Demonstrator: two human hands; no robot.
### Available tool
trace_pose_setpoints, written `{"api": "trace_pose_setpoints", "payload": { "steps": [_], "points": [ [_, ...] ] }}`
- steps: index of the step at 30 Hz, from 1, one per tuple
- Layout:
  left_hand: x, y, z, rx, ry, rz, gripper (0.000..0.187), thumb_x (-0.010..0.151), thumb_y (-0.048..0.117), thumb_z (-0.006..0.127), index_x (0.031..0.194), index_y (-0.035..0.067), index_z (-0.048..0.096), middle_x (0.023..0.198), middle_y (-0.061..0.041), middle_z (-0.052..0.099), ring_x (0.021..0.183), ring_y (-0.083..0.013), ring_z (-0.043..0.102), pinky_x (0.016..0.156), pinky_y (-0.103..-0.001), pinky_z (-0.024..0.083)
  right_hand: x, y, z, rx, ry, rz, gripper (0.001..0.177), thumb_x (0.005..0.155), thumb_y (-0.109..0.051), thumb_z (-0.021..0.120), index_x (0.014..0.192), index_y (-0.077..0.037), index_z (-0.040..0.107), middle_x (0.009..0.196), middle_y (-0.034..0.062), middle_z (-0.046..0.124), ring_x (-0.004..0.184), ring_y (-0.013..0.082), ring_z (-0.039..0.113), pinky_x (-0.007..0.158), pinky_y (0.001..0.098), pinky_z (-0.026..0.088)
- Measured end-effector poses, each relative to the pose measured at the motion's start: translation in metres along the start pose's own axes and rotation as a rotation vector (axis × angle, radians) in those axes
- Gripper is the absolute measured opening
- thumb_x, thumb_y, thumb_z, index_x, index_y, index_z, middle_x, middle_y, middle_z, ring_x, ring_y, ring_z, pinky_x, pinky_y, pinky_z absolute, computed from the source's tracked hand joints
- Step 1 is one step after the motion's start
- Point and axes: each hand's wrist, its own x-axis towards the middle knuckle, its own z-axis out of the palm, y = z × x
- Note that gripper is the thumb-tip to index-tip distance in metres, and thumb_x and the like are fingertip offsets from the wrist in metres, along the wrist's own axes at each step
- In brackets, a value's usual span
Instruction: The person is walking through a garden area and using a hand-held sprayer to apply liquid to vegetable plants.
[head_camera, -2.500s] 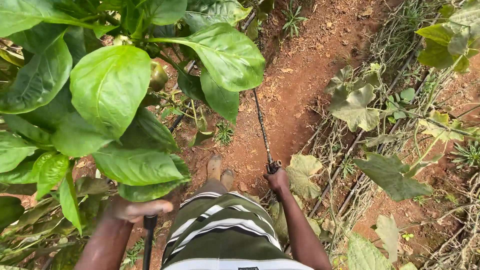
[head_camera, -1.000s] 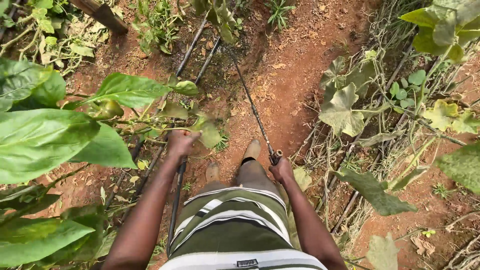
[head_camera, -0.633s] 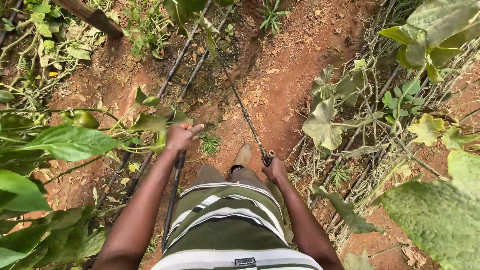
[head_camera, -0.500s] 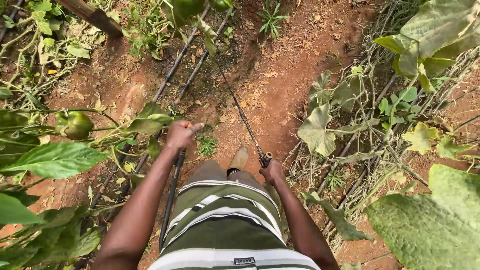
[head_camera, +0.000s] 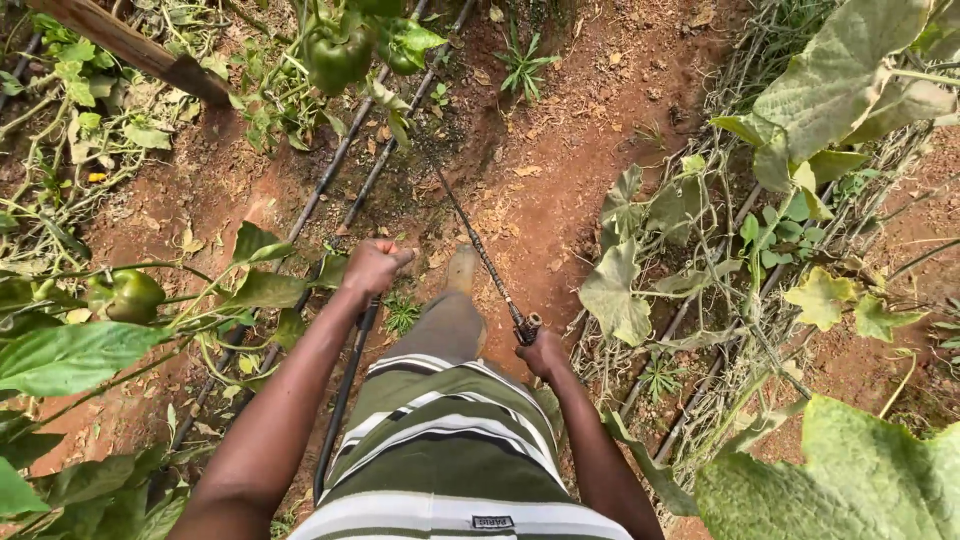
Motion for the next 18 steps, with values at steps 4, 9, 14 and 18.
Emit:
{"api": "trace_pose_setpoints", "payload": {
  "steps": [4,9,14,18],
  "points": [
    [-0.044,0.054,-0.040,-0.263,-0.381,0.203,0.031,0.099,0.023,0.087,0.083,0.011,0.062,0.069,-0.001,0.053,0.064,-0.0141,0.055,0.066,-0.030,0.040,-0.016,-0.064,-0.040,0.044,-0.012,-0.012,0.056,0.093,-0.042,0.094,0.130,-0.001,0.084,0.125,0.0296,0.085,0.135,0.0492,0.077,0.117,0.0590,0.061],
    [-0.104,0.121,-0.106,-0.604,-0.852,0.621,0.045,0.081,0.018,0.099,0.067,0.014,0.057,0.061,-0.001,0.047,0.054,-0.0189,0.044,0.054,-0.038,0.038,0.100,-0.053,-0.049,-0.117,-0.079,-0.006,0.061,0.103,-0.047,0.083,0.134,0.004,0.079,0.137,0.0347,0.080,0.142,0.0533,0.070,0.125,0.0616,0.056],
    [0.061,0.164,-0.040,-0.085,-0.281,0.379,0.046,0.092,0.016,0.095,0.063,0.014,0.059,0.050,0.000,0.058,0.050,-0.0124,0.057,0.056,-0.027,0.037,0.069,-0.166,-0.128,-0.028,-0.048,0.151,0.058,0.102,-0.043,0.070,0.144,-0.002,0.074,0.156,0.0268,0.075,0.156,0.0458,0.063,0.129,0.0544,0.055],
    [0.215,0.084,-0.014,0.066,-0.170,0.382,0.009,0.086,0.009,0.078,0.086,0.000,0.078,0.071,-0.025,0.071,0.080,-0.0328,0.071,0.076,-0.050,0.051,0.159,-0.161,-0.118,-0.193,-0.013,0.231,0.059,0.097,-0.052,0.085,0.130,-0.004,0.084,0.139,0.0238,0.084,0.142,0.0423,0.075,0.117,0.0517,0.063]
  ]
}}
